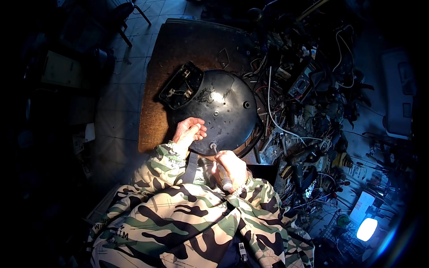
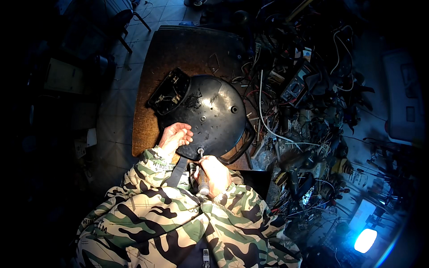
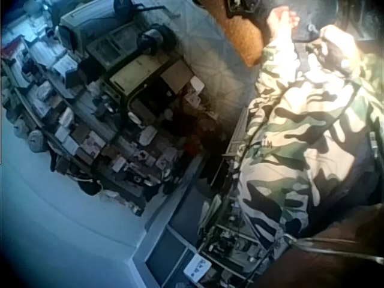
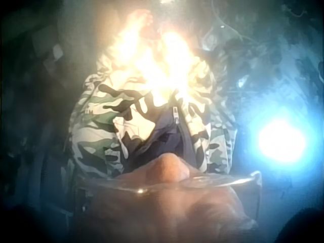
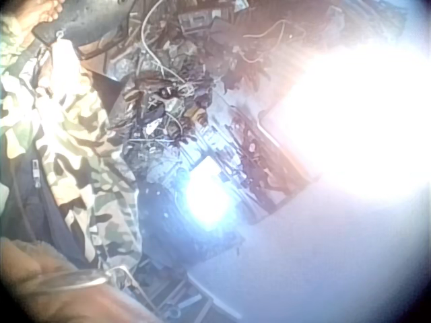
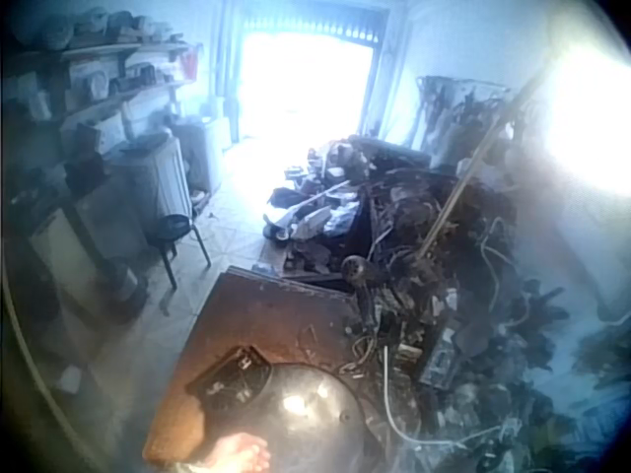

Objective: The person disassembles a circular electronic device on a cluttered workbench, using a screwdriver to remove screws and a pair of pliers to scrape residue from the inner rim. The person removes the outer cover and continues to clean the interior components.

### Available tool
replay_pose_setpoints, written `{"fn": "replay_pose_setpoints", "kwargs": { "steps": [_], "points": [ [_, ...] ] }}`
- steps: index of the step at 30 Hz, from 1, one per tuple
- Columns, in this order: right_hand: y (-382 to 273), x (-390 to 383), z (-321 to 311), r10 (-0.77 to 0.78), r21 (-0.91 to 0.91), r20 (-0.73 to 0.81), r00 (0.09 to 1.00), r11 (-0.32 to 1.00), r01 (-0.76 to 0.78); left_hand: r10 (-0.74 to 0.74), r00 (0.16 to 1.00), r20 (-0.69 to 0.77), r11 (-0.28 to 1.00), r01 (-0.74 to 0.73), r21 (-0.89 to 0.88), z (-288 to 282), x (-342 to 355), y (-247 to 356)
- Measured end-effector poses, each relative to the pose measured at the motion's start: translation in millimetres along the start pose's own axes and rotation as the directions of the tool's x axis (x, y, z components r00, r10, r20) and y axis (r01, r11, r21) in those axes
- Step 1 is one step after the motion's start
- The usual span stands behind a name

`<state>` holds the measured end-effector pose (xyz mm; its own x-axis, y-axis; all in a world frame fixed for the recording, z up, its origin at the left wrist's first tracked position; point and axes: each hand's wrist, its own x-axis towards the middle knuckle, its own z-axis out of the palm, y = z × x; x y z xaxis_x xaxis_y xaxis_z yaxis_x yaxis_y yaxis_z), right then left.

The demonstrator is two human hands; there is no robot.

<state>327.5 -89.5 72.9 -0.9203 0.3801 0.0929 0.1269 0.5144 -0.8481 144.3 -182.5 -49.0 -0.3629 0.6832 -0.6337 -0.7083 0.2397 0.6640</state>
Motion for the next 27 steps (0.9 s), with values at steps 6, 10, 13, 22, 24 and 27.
{"fn": "replay_pose_setpoints", "kwargs": {
  "steps": [6,10,13,22,24,27],
  "points": [
    [-0.6,-0.7,3.4,0.025,-0.007,-0.018,1.000,1.000,-0.025,0.004,1.000,0.002,1.000,-0.004,0.017,1.9,-0.5,1.0],
    [0.7,-9.6,4.0,0.152,0.204,0.037,0.988,0.966,-0.157,0.013,1.000,0.016,1.000,-0.013,0.010,1.0,-0.8,1.2],
    [-3.7,-7.0,0.9,0.077,0.098,0.017,0.997,0.992,-0.079,0.010,1.000,0.015,1.000,-0.010,0.006,1.4,-1.9,1.1],
    [1.9,-8.3,2.5,-0.067,-0.018,-0.047,0.997,0.998,0.067,0.011,1.000,0.006,1.000,-0.011,0.005,1.5,-2.2,0.9],
    [0.3,-9.3,0.4,-0.040,-0.007,-0.014,0.999,0.999,0.040,0.012,1.000,0.005,1.000,-0.012,0.010,2.3,-2.7,2.1],
    [-7.7,-8.6,-4.1,0.006,0.047,0.023,1.000,0.999,-0.007,0.015,1.000,0.006,1.000,-0.015,0.012,2.0,-2.9,1.5]
  ]
}}
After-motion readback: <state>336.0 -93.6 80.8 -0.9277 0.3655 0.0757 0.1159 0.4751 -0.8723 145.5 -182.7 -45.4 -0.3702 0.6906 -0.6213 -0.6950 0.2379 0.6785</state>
